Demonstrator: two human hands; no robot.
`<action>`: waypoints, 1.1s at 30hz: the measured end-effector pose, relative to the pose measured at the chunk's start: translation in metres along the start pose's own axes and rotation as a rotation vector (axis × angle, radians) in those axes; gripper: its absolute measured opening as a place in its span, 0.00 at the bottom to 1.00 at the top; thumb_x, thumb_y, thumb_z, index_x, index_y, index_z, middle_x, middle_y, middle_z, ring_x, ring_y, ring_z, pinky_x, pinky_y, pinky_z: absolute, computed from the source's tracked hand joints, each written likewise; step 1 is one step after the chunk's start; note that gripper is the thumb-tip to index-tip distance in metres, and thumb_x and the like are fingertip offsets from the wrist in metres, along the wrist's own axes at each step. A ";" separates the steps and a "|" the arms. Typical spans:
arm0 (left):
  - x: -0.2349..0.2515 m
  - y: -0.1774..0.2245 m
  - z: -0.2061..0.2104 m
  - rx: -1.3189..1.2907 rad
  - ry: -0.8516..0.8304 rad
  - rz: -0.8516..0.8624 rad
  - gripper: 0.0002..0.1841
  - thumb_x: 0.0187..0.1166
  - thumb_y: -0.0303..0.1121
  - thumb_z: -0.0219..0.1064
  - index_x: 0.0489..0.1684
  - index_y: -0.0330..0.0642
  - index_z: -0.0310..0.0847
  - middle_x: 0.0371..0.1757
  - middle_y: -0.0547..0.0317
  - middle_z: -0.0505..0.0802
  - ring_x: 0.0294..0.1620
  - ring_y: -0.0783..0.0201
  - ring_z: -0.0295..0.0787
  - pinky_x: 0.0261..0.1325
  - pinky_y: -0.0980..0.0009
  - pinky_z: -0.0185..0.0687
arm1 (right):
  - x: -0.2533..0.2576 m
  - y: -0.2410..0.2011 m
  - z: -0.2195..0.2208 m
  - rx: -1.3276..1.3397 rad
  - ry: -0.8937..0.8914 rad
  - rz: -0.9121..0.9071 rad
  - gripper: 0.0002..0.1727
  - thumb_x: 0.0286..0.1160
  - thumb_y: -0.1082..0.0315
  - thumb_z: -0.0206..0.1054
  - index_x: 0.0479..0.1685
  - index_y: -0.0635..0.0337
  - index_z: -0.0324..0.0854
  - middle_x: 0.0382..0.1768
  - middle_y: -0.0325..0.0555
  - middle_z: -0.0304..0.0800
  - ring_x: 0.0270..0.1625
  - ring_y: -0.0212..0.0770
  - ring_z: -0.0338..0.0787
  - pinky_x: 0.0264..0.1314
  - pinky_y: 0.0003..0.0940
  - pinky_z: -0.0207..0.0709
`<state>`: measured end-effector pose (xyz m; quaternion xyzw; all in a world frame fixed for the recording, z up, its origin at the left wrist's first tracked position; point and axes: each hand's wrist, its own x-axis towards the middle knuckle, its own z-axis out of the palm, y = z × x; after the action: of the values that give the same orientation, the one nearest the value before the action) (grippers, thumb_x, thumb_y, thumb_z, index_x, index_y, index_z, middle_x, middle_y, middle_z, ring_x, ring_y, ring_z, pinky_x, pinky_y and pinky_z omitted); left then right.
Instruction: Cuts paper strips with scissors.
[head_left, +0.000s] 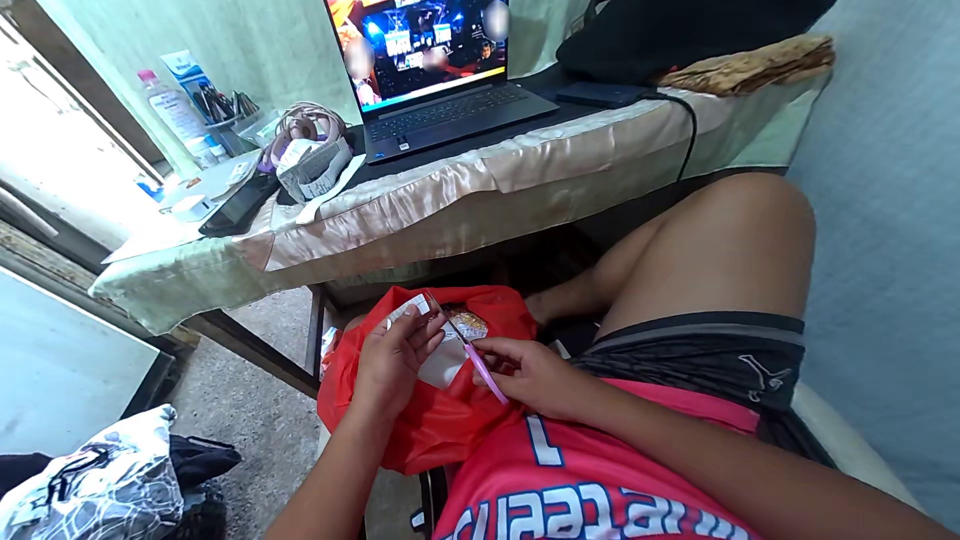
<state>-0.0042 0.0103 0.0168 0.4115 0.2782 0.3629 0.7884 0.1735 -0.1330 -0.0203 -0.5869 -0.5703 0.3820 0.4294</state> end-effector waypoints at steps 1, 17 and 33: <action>0.000 0.000 0.000 0.001 0.001 -0.003 0.15 0.93 0.31 0.53 0.63 0.27 0.76 0.53 0.37 0.94 0.50 0.50 0.96 0.59 0.57 0.92 | 0.000 0.000 0.000 -0.024 0.009 0.002 0.26 0.80 0.55 0.71 0.77 0.51 0.79 0.53 0.37 0.93 0.49 0.27 0.92 0.54 0.25 0.87; -0.004 -0.013 0.010 -0.080 0.076 0.019 0.17 0.94 0.32 0.52 0.69 0.28 0.74 0.62 0.39 0.92 0.57 0.51 0.95 0.63 0.59 0.90 | 0.002 -0.001 0.000 -0.197 0.056 -0.049 0.24 0.83 0.52 0.67 0.76 0.46 0.81 0.51 0.34 0.93 0.48 0.24 0.90 0.56 0.23 0.84; -0.005 -0.020 0.014 -0.096 0.132 0.082 0.16 0.93 0.31 0.54 0.66 0.28 0.77 0.57 0.38 0.93 0.53 0.51 0.96 0.60 0.59 0.92 | 0.003 0.000 0.006 -0.294 0.103 -0.063 0.24 0.84 0.50 0.65 0.76 0.43 0.81 0.50 0.33 0.94 0.48 0.25 0.90 0.57 0.26 0.84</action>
<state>0.0098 -0.0078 0.0073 0.3594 0.2946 0.4342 0.7717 0.1680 -0.1294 -0.0224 -0.6439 -0.6154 0.2501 0.3796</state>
